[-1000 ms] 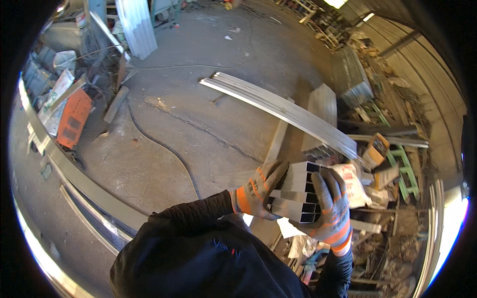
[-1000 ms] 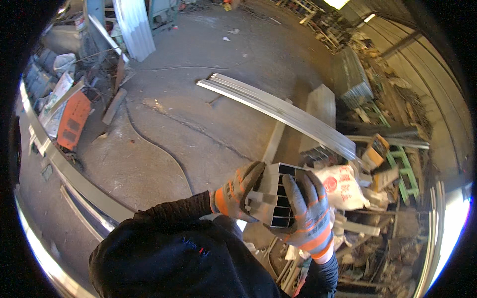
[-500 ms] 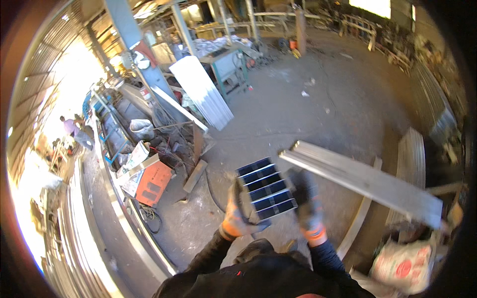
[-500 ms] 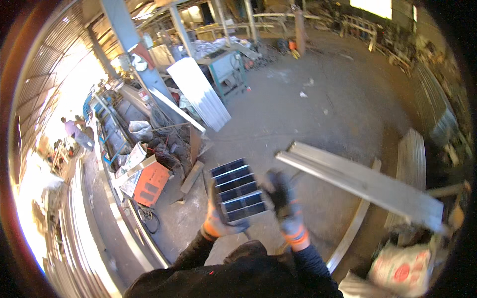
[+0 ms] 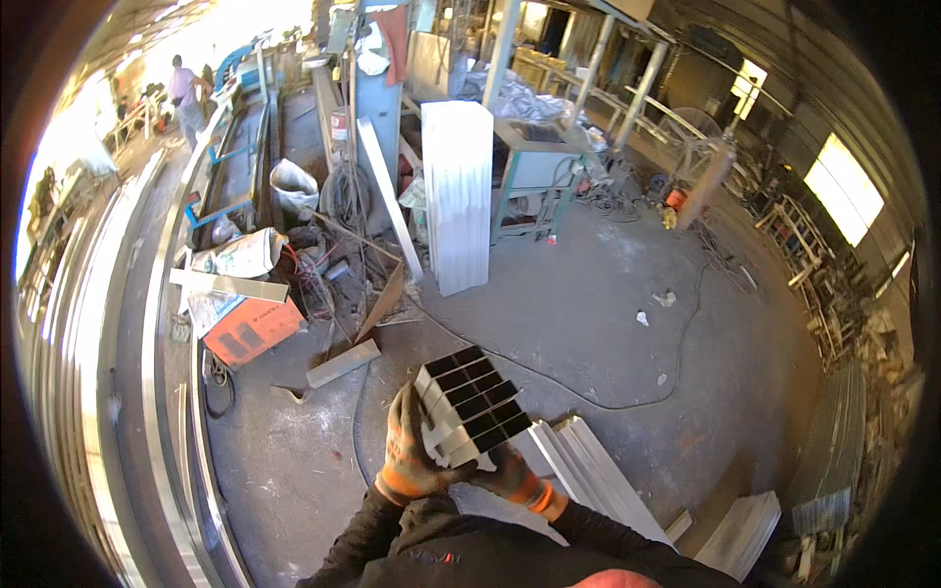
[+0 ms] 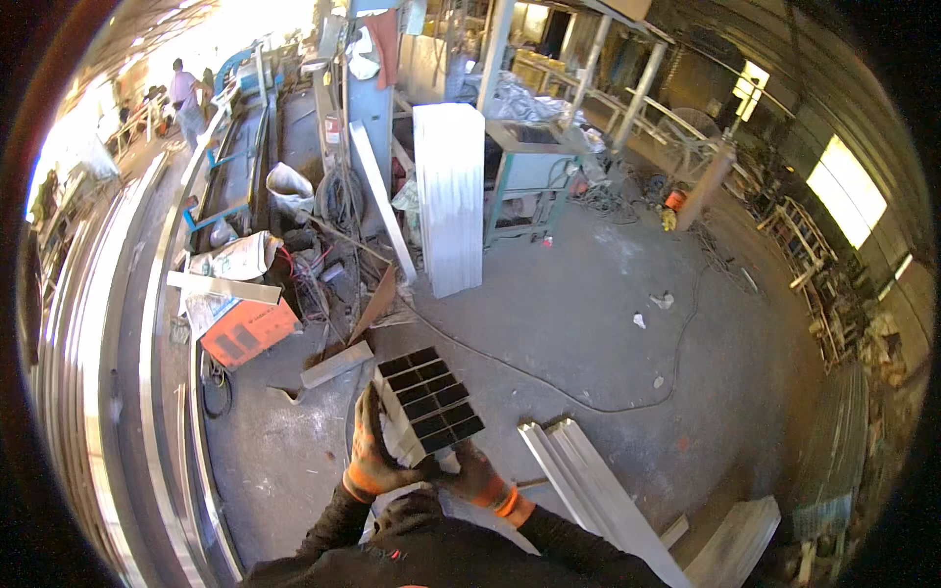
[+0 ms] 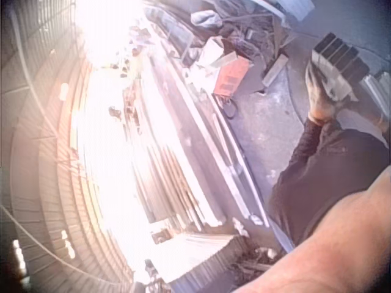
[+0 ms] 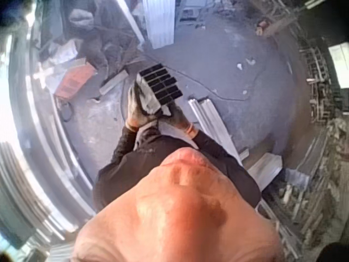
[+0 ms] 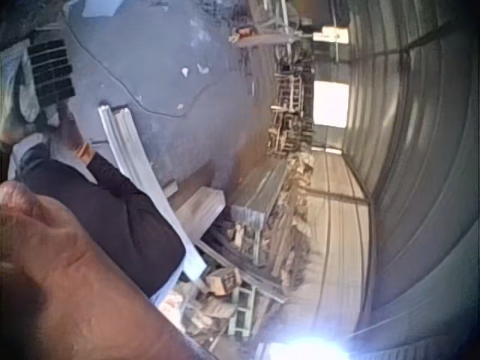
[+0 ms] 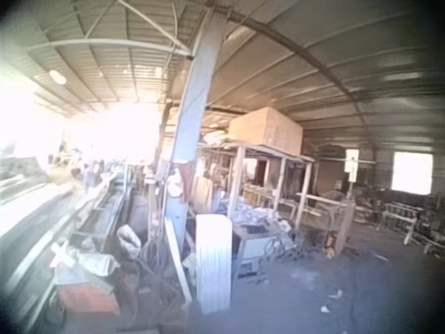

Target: The person repeatedly feeds long metal strips through a bench-mounted roller machine to smooth or flatten them. They handle each strip by hand, pass it through the rollers, then stack the finished pieces. The person also walks to a nearby area to retrieve additional metal strips and returns to continue processing.

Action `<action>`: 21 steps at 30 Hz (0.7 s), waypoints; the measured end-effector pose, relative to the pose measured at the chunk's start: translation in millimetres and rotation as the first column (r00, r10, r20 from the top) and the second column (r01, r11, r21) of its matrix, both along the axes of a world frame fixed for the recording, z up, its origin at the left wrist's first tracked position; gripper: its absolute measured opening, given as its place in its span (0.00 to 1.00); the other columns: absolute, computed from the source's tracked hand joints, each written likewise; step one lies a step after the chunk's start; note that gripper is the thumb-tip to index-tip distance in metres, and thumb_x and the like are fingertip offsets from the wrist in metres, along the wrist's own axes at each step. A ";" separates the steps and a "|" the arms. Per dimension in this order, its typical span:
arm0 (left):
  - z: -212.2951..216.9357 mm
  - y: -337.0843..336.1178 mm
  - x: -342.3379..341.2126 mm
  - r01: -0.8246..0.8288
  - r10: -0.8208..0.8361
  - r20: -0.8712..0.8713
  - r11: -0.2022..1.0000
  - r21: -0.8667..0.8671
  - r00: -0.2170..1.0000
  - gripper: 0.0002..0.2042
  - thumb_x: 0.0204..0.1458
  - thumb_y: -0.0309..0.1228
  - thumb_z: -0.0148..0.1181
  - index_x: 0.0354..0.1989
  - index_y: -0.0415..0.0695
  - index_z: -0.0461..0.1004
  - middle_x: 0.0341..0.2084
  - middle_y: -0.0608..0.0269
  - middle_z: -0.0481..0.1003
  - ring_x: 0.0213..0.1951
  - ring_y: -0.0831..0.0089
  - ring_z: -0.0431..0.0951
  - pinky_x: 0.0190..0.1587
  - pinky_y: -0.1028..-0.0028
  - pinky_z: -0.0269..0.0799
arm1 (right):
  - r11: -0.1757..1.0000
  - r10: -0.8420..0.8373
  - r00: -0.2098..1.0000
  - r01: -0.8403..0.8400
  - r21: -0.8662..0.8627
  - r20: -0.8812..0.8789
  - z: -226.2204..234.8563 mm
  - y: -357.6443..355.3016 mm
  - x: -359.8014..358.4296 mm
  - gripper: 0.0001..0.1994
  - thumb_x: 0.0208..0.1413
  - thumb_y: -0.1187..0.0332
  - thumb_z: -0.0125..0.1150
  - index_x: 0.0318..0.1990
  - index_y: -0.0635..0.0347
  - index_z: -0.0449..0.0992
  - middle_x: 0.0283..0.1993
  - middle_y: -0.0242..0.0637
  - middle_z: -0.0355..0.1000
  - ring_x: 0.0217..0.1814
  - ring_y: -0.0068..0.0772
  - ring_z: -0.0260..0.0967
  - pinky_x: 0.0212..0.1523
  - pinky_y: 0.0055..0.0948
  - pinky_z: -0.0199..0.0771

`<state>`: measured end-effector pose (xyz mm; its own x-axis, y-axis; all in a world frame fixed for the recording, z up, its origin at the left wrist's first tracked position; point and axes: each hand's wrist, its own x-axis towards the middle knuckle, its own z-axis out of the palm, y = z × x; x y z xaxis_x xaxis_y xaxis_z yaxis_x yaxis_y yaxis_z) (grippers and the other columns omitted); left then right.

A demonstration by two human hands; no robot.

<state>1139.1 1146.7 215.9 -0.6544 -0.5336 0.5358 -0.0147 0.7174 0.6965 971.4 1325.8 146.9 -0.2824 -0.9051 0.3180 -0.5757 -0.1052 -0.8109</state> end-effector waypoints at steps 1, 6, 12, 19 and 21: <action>8.3 -28.6 -32.5 0.013 -0.012 -0.034 1.000 0.018 0.999 0.73 0.33 0.54 0.89 0.82 0.25 0.47 0.77 0.25 0.57 0.76 0.29 0.61 0.77 0.41 0.61 | 0.999 -0.006 1.000 0.006 0.034 -0.012 6.2 -28.3 -34.3 0.55 0.57 0.54 0.85 0.84 0.64 0.55 0.83 0.61 0.62 0.85 0.60 0.61 0.79 0.48 0.68; 27.4 -135.2 -184.8 0.018 -0.019 -0.070 1.000 -0.018 0.997 0.79 0.29 0.57 0.92 0.82 0.25 0.43 0.78 0.26 0.54 0.77 0.28 0.58 0.78 0.41 0.58 | 0.986 -0.058 0.996 0.046 -0.159 -0.073 25.6 -142.2 -187.4 0.53 0.53 0.54 0.88 0.80 0.66 0.62 0.73 0.61 0.73 0.71 0.59 0.78 0.66 0.51 0.81; -9.7 -221.8 -382.2 0.062 -0.048 -0.125 0.992 0.111 0.991 0.83 0.28 0.51 0.93 0.86 0.33 0.34 0.79 0.36 0.58 0.77 0.43 0.64 0.80 0.49 0.58 | 0.975 -0.006 0.997 0.023 -0.222 0.078 36.3 -240.3 -386.6 0.53 0.55 0.57 0.87 0.82 0.67 0.59 0.81 0.64 0.62 0.83 0.64 0.63 0.82 0.55 0.64; -53.2 -284.5 -600.3 -0.024 0.042 -0.050 0.948 0.318 0.998 0.38 0.46 0.22 0.84 0.69 0.36 0.75 0.63 0.53 0.81 0.66 0.59 0.80 0.69 0.58 0.77 | 0.904 0.034 0.997 0.001 -0.428 0.073 6.9 -358.5 -627.9 0.62 0.46 0.54 0.90 0.84 0.65 0.54 0.82 0.62 0.60 0.84 0.67 0.59 0.83 0.58 0.63; -57.2 -315.9 -665.5 -0.054 0.114 -0.134 0.920 0.389 0.984 0.36 0.47 0.21 0.84 0.68 0.36 0.76 0.62 0.51 0.81 0.64 0.60 0.81 0.65 0.58 0.81 | 0.905 0.085 0.992 -0.037 -0.423 0.096 3.6 -403.2 -696.3 0.61 0.46 0.54 0.90 0.83 0.65 0.56 0.82 0.61 0.60 0.84 0.66 0.60 0.82 0.57 0.64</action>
